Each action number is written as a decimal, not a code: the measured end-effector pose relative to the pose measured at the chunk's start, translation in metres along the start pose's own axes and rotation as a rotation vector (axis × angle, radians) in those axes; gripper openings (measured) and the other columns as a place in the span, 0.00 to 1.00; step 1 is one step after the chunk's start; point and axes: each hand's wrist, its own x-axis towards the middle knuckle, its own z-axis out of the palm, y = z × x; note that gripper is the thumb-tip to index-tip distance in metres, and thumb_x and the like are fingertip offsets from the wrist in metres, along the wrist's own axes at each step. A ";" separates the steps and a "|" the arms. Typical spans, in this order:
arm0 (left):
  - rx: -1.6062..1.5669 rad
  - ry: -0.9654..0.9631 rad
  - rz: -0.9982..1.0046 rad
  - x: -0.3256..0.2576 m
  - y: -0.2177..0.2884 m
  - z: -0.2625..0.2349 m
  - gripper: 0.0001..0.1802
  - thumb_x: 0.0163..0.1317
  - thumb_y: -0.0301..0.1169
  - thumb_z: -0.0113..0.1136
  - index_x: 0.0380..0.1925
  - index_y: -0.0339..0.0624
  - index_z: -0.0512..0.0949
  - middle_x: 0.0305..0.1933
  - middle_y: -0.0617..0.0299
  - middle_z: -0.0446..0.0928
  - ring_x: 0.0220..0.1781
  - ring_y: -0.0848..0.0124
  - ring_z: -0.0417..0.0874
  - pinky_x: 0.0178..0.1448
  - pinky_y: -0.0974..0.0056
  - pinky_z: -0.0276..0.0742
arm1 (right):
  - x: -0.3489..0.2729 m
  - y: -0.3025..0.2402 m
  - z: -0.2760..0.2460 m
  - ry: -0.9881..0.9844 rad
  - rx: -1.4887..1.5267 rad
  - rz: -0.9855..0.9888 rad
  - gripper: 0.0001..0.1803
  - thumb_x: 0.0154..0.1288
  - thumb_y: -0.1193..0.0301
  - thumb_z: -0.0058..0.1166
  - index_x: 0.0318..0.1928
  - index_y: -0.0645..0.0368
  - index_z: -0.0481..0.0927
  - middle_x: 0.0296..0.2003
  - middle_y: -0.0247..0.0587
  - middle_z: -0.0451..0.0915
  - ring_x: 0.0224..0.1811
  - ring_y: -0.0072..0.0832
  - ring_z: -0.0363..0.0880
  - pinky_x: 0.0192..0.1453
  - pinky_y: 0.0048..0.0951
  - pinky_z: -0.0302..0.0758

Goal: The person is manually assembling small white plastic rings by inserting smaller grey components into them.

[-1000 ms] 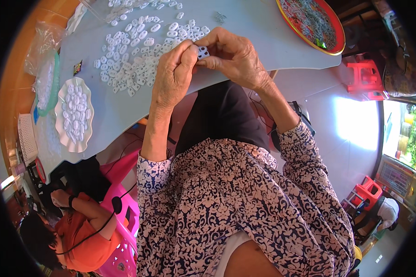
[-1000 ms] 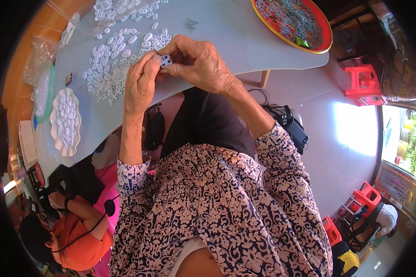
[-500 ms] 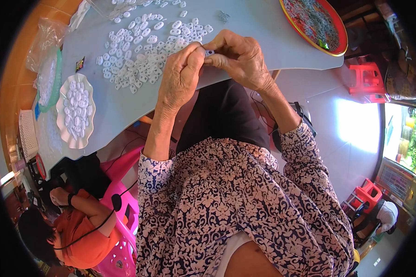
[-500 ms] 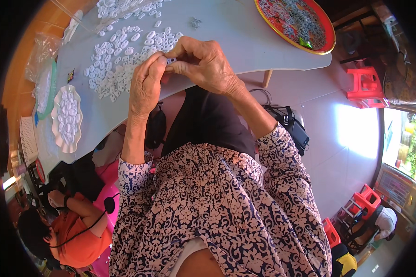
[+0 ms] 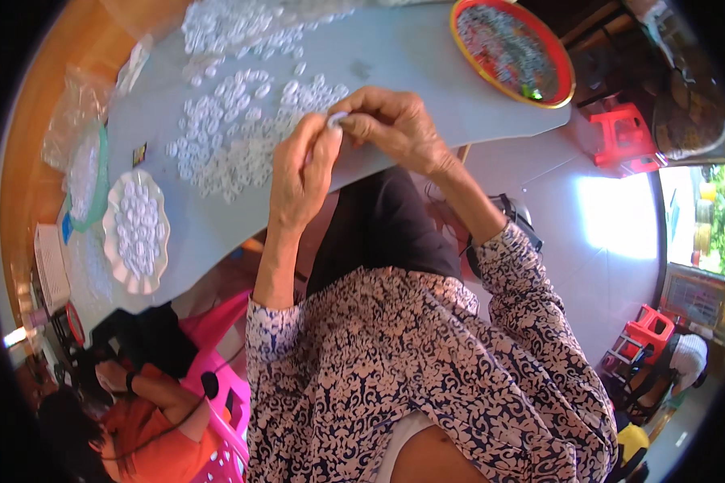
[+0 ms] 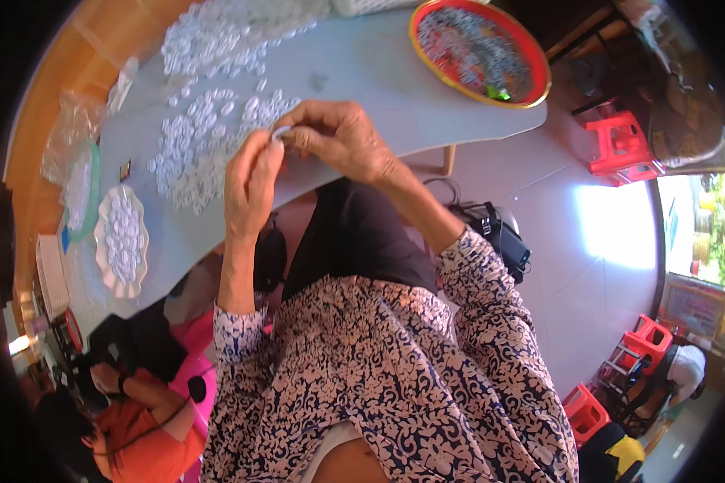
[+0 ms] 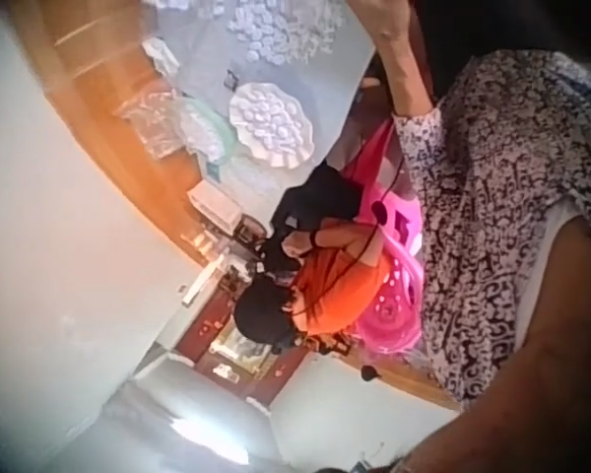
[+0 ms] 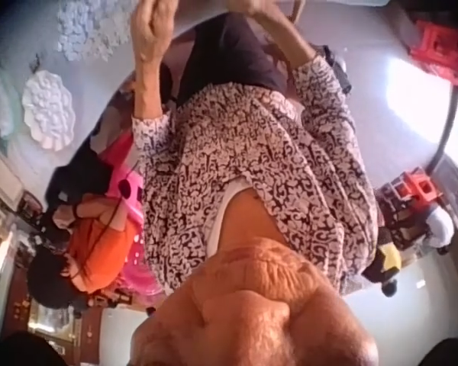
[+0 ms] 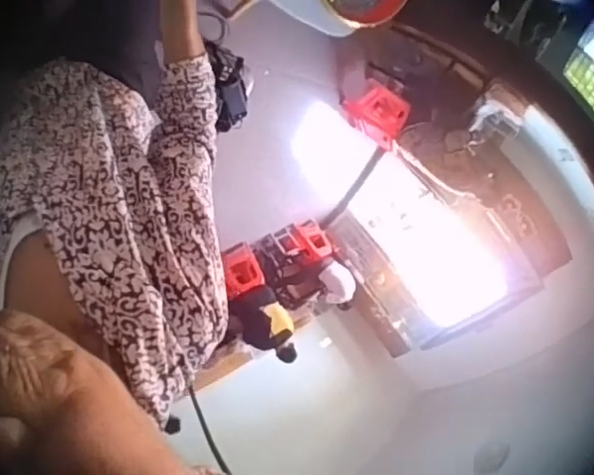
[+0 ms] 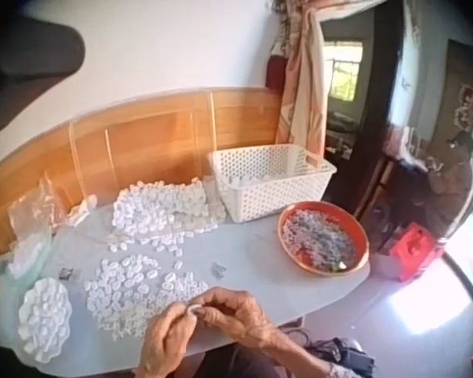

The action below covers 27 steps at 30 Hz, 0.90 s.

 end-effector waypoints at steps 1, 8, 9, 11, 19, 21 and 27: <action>0.013 0.016 0.022 -0.001 -0.008 0.002 0.09 0.63 0.31 0.49 0.28 0.37 0.68 0.19 0.64 0.64 0.24 0.77 0.63 0.28 0.69 0.62 | 0.000 0.005 0.001 0.011 0.031 0.019 0.07 0.65 0.76 0.52 0.41 0.65 0.78 0.28 0.31 0.79 0.29 0.14 0.74 0.35 0.18 0.73; -0.150 0.092 0.022 -0.012 -0.027 0.007 0.07 0.63 0.28 0.49 0.31 0.36 0.71 0.24 0.67 0.69 0.25 0.79 0.65 0.31 0.72 0.64 | 0.007 0.003 -0.009 0.211 -0.083 -0.144 0.08 0.63 0.82 0.47 0.43 0.69 0.76 0.29 0.36 0.78 0.30 0.18 0.75 0.37 0.19 0.74; -0.180 0.111 0.031 -0.013 -0.027 0.006 0.07 0.64 0.28 0.49 0.31 0.36 0.72 0.25 0.67 0.70 0.26 0.80 0.65 0.31 0.73 0.64 | 0.016 -0.009 -0.022 0.248 -0.228 -0.239 0.10 0.62 0.82 0.47 0.44 0.70 0.75 0.28 0.37 0.78 0.30 0.18 0.75 0.36 0.20 0.74; -0.243 0.151 0.041 -0.017 -0.031 0.004 0.07 0.65 0.28 0.49 0.32 0.35 0.73 0.26 0.66 0.72 0.26 0.81 0.66 0.31 0.74 0.64 | 0.045 -0.037 -0.049 0.410 -0.473 -0.400 0.06 0.60 0.77 0.53 0.37 0.66 0.79 0.26 0.36 0.80 0.24 0.16 0.75 0.28 0.19 0.72; -0.577 0.248 -0.065 -0.018 -0.036 -0.002 0.08 0.66 0.28 0.45 0.33 0.34 0.73 0.28 0.63 0.71 0.33 0.76 0.70 0.45 0.72 0.66 | 0.138 -0.055 -0.116 0.570 -0.924 -0.555 0.06 0.57 0.73 0.54 0.32 0.64 0.80 0.22 0.35 0.78 0.23 0.22 0.73 0.27 0.26 0.70; -0.631 0.288 -0.088 -0.018 -0.037 0.001 0.09 0.66 0.28 0.45 0.32 0.34 0.73 0.28 0.63 0.71 0.33 0.76 0.70 0.46 0.72 0.66 | 0.125 -0.035 -0.076 0.390 -0.821 -0.476 0.06 0.58 0.73 0.54 0.31 0.64 0.81 0.21 0.35 0.77 0.22 0.21 0.73 0.27 0.25 0.69; -0.449 0.251 -0.150 -0.018 -0.022 -0.002 0.11 0.66 0.29 0.44 0.30 0.35 0.73 0.25 0.64 0.70 0.34 0.77 0.70 0.47 0.71 0.66 | 0.120 0.007 -0.016 -0.153 -0.933 -0.339 0.08 0.57 0.73 0.56 0.38 0.60 0.82 0.31 0.41 0.82 0.31 0.30 0.81 0.39 0.29 0.77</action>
